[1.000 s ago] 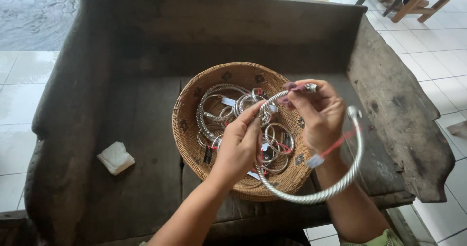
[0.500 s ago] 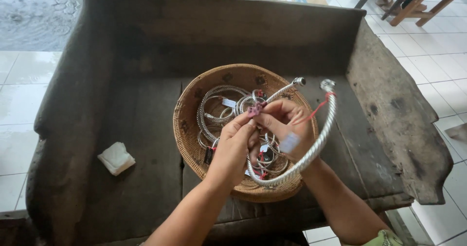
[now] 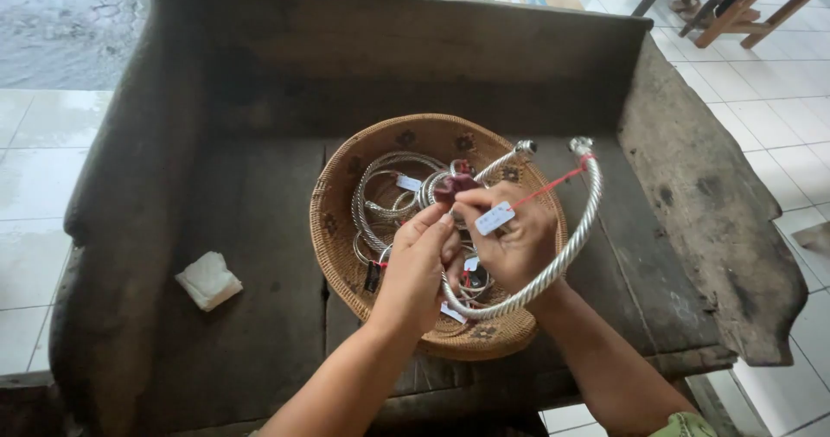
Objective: Cleaning and inspecting silver bracelets from a woven basket using a small white cloth.
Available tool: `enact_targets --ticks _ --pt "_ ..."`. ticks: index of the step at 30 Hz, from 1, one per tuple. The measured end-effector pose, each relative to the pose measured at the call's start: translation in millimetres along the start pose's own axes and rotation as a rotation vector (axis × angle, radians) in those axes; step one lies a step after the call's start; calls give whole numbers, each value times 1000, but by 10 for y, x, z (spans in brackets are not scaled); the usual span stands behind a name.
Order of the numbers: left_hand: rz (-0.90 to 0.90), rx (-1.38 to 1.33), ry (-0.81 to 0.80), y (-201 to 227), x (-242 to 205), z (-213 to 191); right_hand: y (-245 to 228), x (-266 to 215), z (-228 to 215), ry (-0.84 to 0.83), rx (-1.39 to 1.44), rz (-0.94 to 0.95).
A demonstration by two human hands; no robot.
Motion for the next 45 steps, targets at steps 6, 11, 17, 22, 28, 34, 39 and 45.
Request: enact_targets --ticks 6,11,17,22,28,34,39,45 --pt "-26 -36 -62 133 -110 209 -221 103 -335 262 -278 -363" --pt "-37 -13 -73 265 -177 299 -5 91 -334 368 -256 -350" --pt "29 -97 1 94 -48 46 -176 -15 -93 69 53 -159" --pt "84 -45 -19 278 -153 247 -122 29 -203 195 -101 -320" --pt "157 83 -82 371 -219 357 -221 100 -411 242 -164 -291" --pt "238 151 -86 380 -211 335 -405 56 -122 35 -36 -290" --pt "239 186 -107 456 -233 396 -148 58 -291 232 -206 -380" --pt "380 319 -76 668 -193 330 333 79 -56 79 52 -234"
Point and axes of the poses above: each hand's wrist, its own x-axis towards the middle knuckle, its own z-axis out of the palm, y = z × x, the point moved 7 cm from there along x, towards the middle knuckle, and after that the axes turned 11 degrees about -x, right-handed, at the moved point
